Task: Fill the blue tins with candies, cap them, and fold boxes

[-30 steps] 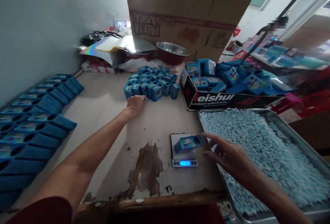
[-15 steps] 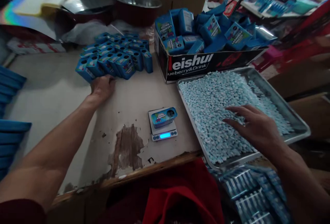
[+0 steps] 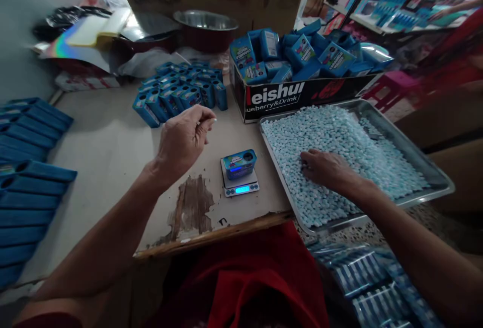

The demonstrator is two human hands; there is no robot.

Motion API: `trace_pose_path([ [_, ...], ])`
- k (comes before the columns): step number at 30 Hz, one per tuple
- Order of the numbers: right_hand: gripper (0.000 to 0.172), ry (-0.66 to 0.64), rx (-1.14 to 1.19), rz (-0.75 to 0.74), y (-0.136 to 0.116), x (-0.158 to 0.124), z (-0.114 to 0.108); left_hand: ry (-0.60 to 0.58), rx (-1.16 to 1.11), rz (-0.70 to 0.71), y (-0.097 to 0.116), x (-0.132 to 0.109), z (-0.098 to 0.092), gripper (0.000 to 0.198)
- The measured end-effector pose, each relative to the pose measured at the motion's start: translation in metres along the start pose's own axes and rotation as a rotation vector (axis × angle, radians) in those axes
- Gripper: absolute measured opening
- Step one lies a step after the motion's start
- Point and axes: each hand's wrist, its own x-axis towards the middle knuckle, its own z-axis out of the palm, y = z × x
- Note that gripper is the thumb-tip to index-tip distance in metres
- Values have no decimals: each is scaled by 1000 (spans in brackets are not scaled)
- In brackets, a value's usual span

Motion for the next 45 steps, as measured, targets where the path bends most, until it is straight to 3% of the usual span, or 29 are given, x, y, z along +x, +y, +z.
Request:
trace_pose_path([
  [3, 13, 25, 91, -29, 5, -1, 5, -6, -79, 14, 32, -4, 4, 12],
  [6, 15, 97, 209, 66, 10, -4, 9, -17, -137, 78, 54, -3, 15, 12],
  [9, 19, 190, 277, 166, 15, -10, 9, -40, -141, 151, 65, -3, 20, 13],
  [13, 29, 282, 263, 166, 13, -19, 1, -52, -106, 145, 68, -4, 24, 12],
  [17, 32, 315, 442, 133, -1, -13, -13, -11, -237, 146, 90, 5, 62, 10],
  [19, 31, 326, 470, 131, -1, -8, -20, -64, -289, 210, 107, 10, 85, 14],
  [21, 31, 379, 429, 197, 8, -6, -23, -167, -244, 296, 115, 8, 97, 24],
  [23, 29, 468, 449, 289, 20, -10, -22, -184, -145, 331, 106, -8, 91, 37],
  [25, 25, 537, 680, 322, 24, -16, -16, -14, -71, 226, 80, -36, 74, 41],
  [27, 24, 499, 1104, 277, 12, -18, -9, 206, -62, -9, 48, -67, 59, 47],
  [29, 26, 372, 1539, 221, -17, -13, -3, 117, -187, -163, 22, -88, 56, 59],
  [31, 27, 255, 1854, 216, -53, -3, -2, -58, -290, -228, 9, -96, 64, 45],
  [32, 25, 217, 1971, 235, -70, 3, -3, -101, -315, -221, 8, -94, 70, 34],
  [34, 18, 139, 2173, 294, -97, 12, -5, -77, -308, -113, 12, -83, 80, 21],
  [36, 15, 39, 2360, 352, -112, 18, -9, -8, -244, 131, 17, -67, 84, 25],
  [38, 21, -53, 2511, 392, -116, 20, -12, -10, -136, 390, 17, -53, 83, 34],
  [40, 27, -76, 2593, 435, -115, 21, -15, -22, -49, 522, 12, -46, 84, 40],
  [45, 30, -78, 2627, 456, -111, 25, -20, 3, -22, 380, -3, -50, 94, 38],
])
